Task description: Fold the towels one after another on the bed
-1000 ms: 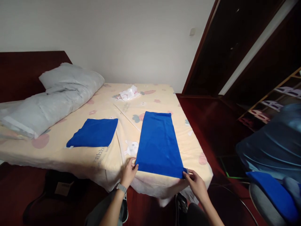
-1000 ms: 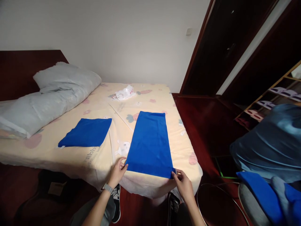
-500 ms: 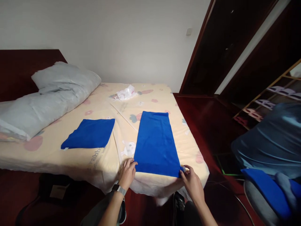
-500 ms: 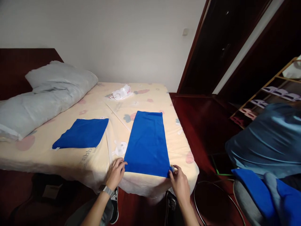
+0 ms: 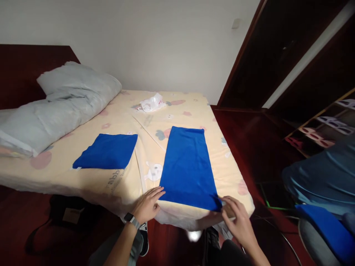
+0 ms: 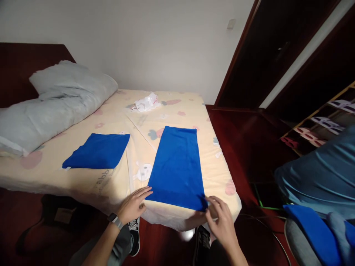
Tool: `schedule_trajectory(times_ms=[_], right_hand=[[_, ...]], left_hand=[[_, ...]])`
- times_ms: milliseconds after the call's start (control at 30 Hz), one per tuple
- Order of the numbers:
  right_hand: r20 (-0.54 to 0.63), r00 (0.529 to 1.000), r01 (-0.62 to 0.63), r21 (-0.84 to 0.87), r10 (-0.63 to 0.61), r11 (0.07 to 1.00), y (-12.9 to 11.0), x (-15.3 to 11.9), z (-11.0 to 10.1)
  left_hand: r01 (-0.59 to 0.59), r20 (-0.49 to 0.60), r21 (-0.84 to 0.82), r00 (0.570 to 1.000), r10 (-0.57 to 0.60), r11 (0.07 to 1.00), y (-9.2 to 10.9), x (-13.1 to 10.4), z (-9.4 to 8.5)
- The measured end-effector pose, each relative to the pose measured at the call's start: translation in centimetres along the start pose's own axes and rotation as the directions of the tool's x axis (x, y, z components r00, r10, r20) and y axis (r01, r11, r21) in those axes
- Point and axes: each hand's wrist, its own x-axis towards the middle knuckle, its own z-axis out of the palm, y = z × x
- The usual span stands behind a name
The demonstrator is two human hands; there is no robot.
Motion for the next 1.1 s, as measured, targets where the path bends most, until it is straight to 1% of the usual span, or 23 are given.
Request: schedule_trajectory(times_ms=[33,67,100,133,267,333,367,433,500,533,567,600,667,767,833,900,1000,1033,1100], right_hand=[[0.097,0.992,0.081,0.009,-0.081,0.997,0.0,-0.2,0.2],[0.183,0.974,0.132,0.019,-0.134,0.991,0.0,-0.3,0.4],[0.234,0.96,0.152,0.021,-0.152,0.988,0.2,-0.4,0.7],[0.247,0.958,0.148,0.016,-0.148,0.989,0.5,-0.5,0.9],[0.18,0.982,0.055,0.034,-0.061,0.998,1.8,0.1,0.8],[0.189,0.982,-0.006,0.069,-0.007,0.998,2.0,0.6,0.4],[0.202,0.978,-0.066,0.091,0.046,0.994,2.1,0.9,0.3],[0.227,0.95,-0.247,0.133,0.213,0.96,2.0,1.4,0.0],[0.24,0.891,-0.427,0.152,0.386,0.891,2.0,2.0,0.0],[0.246,0.863,-0.483,0.152,0.441,0.862,2.0,2.3,0.0],[0.251,0.847,-0.512,0.149,0.468,0.846,1.9,2.6,0.1],[0.252,0.842,-0.52,0.148,0.477,0.841,1.9,2.9,0.2],[0.248,0.856,-0.499,0.164,0.454,0.851,1.6,3.3,0.2],[0.26,0.888,-0.433,0.202,0.378,0.879,1.2,3.7,0.1],[0.273,0.896,-0.41,0.203,0.351,0.889,1.2,3.6,0.2],[0.258,0.879,-0.452,0.18,0.401,0.874,1.3,3.5,0.5],[0.248,0.83,-0.545,0.169,0.5,0.821,1.1,3.8,1.0],[0.247,0.819,-0.563,0.17,0.518,0.809,1.0,4.2,1.1],[0.253,0.812,-0.569,0.148,0.525,0.809,0.7,5.2,1.1]], left_hand=[[-0.003,-0.009,0.006,1.0,0.003,1.0,0.0,-0.1,0.1],[-0.002,-0.023,0.011,1.0,0.003,1.0,0.1,-0.1,0.3],[0.0,-0.038,0.013,0.999,0.0,1.0,0.1,-0.1,0.4],[0.003,-0.053,0.012,0.999,-0.003,1.0,0.1,-0.1,0.6],[0.024,-0.098,-0.034,0.995,-0.028,0.999,0.0,0.0,0.8],[0.041,-0.116,-0.077,0.992,-0.05,0.996,-0.1,0.1,0.8],[0.053,-0.126,-0.101,0.99,-0.066,0.994,-0.1,0.3,0.7],[0.086,-0.142,-0.14,0.984,-0.106,0.986,-0.2,0.6,0.7],[0.141,-0.17,-0.156,0.971,-0.167,0.978,-0.2,1.3,0.9],[0.174,-0.191,-0.154,0.961,-0.202,0.973,-0.1,1.6,1.1],[0.209,-0.214,-0.147,0.947,-0.238,0.967,0.0,2.1,1.3],[0.243,-0.239,-0.135,0.933,-0.27,0.96,0.1,2.5,1.5],[0.301,-0.275,-0.101,0.908,-0.317,0.948,0.3,3.4,1.9],[0.355,-0.296,-0.054,0.887,-0.355,0.933,0.5,4.4,2.0],[0.369,-0.311,-0.055,0.877,-0.367,0.928,0.6,4.8,1.9],[0.381,-0.323,-0.062,0.867,-0.379,0.923,0.5,5.1,1.8],[0.425,-0.323,-0.048,0.85,-0.417,0.904,0.6,5.5,1.8],[0.443,-0.323,-0.039,0.842,-0.431,0.896,0.7,5.7,1.8],[0.476,-0.332,-0.012,0.828,-0.452,0.879,1.0,6.1,1.9]])
